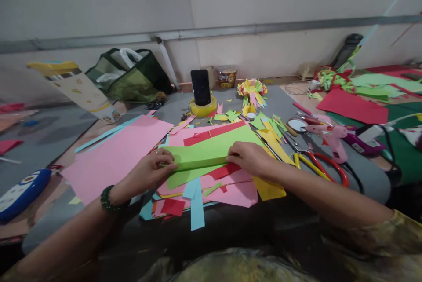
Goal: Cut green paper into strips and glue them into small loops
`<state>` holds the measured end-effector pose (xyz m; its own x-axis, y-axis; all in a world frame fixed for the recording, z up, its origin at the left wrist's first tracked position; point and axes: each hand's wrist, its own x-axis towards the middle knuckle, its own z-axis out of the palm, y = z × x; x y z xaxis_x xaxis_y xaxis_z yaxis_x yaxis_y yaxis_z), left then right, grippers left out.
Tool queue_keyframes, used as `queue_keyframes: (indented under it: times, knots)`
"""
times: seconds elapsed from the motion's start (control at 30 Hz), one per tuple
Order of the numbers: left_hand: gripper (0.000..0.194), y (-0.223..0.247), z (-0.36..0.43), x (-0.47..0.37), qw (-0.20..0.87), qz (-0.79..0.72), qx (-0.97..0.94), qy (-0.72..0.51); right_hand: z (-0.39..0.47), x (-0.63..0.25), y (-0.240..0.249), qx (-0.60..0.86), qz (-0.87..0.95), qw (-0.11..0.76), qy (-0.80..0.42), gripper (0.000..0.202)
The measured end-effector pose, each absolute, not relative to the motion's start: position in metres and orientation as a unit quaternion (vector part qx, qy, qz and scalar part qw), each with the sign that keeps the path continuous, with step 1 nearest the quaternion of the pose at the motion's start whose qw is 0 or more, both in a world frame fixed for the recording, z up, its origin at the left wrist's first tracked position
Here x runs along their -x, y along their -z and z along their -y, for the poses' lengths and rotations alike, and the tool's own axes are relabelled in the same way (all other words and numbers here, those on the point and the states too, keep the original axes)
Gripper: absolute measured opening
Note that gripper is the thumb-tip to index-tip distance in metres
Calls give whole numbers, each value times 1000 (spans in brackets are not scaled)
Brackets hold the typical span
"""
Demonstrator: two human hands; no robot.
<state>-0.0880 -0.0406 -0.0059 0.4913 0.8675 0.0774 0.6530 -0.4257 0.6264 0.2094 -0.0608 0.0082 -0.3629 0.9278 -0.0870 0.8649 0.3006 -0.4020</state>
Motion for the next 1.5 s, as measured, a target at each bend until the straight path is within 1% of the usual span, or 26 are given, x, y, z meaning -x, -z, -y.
queue_keyframes:
  times: [0.1,0.2,0.3,0.33,0.43,0.5,0.6,0.73,0.83,0.97,1.13,1.3,1.4,1.5]
  knots:
    - [30,2,35,87,272,-476,-815,-186,47,-211,-17,598,758,40,-256,11]
    - [29,-1,35,85,247,-492,-818,-164,37,-210,-23,593,749,13,-296,16]
    - [19,-3,38,84,215,-519,-814,-147,34,-207,-28,582,756,-5,-300,17]
    - [19,-3,40,84,209,-533,-807,-143,34,-207,-28,578,759,-9,-300,16]
    - [29,-5,43,85,220,-576,-776,-130,37,-207,-29,569,769,-16,-291,13]
    - [29,-6,45,87,239,-576,-770,-131,39,-208,-28,565,777,-20,-277,12]
    - [24,-3,49,90,264,-543,-776,-181,40,-210,-27,552,791,-29,-263,13]
    - [23,2,55,93,388,-534,-708,-251,43,-211,-25,539,802,-27,-255,17]
    - [27,3,61,92,467,-518,-645,-311,46,-213,-20,539,809,-6,-236,17]
    - [34,-1,68,88,525,-493,-588,-369,52,-217,-13,521,828,45,-203,17]
    - [39,-1,71,83,529,-505,-537,-421,58,-222,-7,480,852,74,-195,16]
    - [33,-3,76,84,481,-476,-539,-501,60,-230,-7,440,867,122,-201,19]
    - [30,-8,82,87,451,-446,-558,-535,59,-233,-19,404,875,123,-236,16]
    - [31,-10,87,93,418,-429,-574,-559,59,-234,-38,390,869,121,-279,15]
